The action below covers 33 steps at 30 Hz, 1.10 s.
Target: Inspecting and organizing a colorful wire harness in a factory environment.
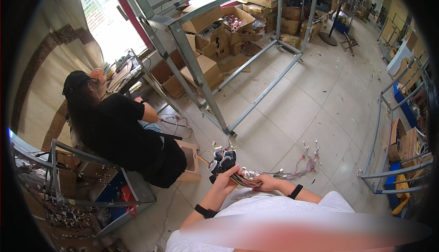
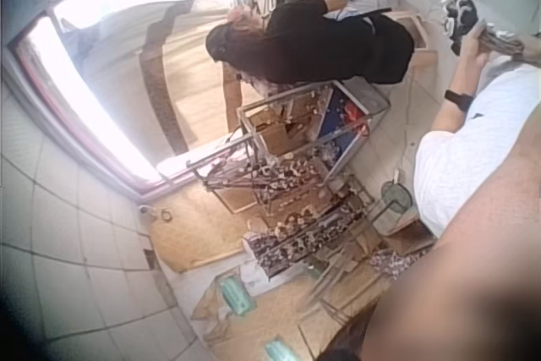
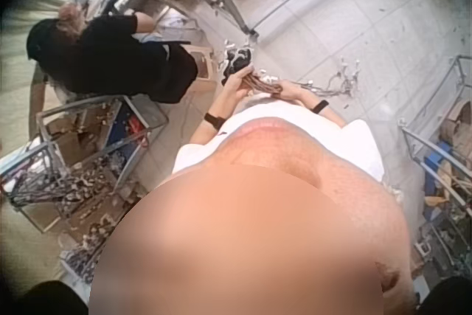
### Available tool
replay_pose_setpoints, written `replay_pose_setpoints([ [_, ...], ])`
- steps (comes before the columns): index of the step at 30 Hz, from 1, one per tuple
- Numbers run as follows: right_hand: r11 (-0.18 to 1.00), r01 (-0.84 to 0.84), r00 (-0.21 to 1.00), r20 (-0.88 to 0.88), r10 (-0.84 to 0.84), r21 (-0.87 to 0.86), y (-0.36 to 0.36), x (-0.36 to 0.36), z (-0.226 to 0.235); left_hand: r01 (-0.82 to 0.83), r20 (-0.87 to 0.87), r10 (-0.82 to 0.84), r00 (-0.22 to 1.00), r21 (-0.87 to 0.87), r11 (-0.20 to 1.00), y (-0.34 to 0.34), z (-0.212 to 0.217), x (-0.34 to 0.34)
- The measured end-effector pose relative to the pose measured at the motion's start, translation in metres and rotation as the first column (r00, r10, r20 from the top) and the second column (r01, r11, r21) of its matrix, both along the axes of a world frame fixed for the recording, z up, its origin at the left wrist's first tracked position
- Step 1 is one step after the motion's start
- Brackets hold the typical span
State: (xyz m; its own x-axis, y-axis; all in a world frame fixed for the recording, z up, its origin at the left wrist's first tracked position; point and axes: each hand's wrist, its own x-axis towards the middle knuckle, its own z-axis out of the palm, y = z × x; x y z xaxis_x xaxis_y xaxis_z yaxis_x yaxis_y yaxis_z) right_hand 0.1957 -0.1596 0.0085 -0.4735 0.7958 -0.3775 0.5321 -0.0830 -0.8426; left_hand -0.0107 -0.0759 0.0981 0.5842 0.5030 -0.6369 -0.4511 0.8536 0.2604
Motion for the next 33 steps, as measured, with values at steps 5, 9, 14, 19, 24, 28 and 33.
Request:
replay_pose_setpoints([
  [5, 1.000, 0.002, 1.000, 0.002, -0.002, 0.003, 0.000, 0.000, 0.002, -0.003, 0.006, 0.003, 1.000, 0.001, 1.000, 0.000, -0.001, 0.000],
  [9, 1.000, 0.008, 1.000, 0.000, -0.008, 0.002, -0.001, -0.001, 0.001, 0.008, -0.001, -0.008, 1.000, 0.017, 1.000, 0.000, -0.005, -0.001],
  [14, 1.000, 0.006, 1.000, 0.011, -0.006, 0.006, -0.001, -0.001, 0.001, 0.019, 0.002, -0.019, 1.000, 0.020, 1.000, 0.000, -0.007, -0.002],
  [19, 1.000, 0.004, 1.000, 0.000, -0.004, 0.011, -0.001, -0.001, 0.000, 0.006, -0.014, -0.005, 1.000, 0.029, 1.000, 0.000, -0.011, -0.002],
  [24, 1.000, 0.016, 1.000, -0.002, -0.016, 0.022, -0.001, -0.001, 0.001, 0.004, -0.017, -0.003, 1.000, 0.035, 0.999, -0.001, -0.011, -0.003],
  [28, 1.000, 0.020, 1.000, 0.000, -0.020, 0.018, -0.001, -0.001, 0.003, 0.018, -0.020, -0.018, 1.000, 0.031, 0.999, -0.001, -0.007, -0.003],
  [33, 0.999, 0.014, 1.000, 0.013, -0.015, 0.034, -0.001, -0.001, 0.001, 0.014, -0.034, -0.013, 0.999, 0.035, 0.999, -0.001, -0.005, -0.002],
])
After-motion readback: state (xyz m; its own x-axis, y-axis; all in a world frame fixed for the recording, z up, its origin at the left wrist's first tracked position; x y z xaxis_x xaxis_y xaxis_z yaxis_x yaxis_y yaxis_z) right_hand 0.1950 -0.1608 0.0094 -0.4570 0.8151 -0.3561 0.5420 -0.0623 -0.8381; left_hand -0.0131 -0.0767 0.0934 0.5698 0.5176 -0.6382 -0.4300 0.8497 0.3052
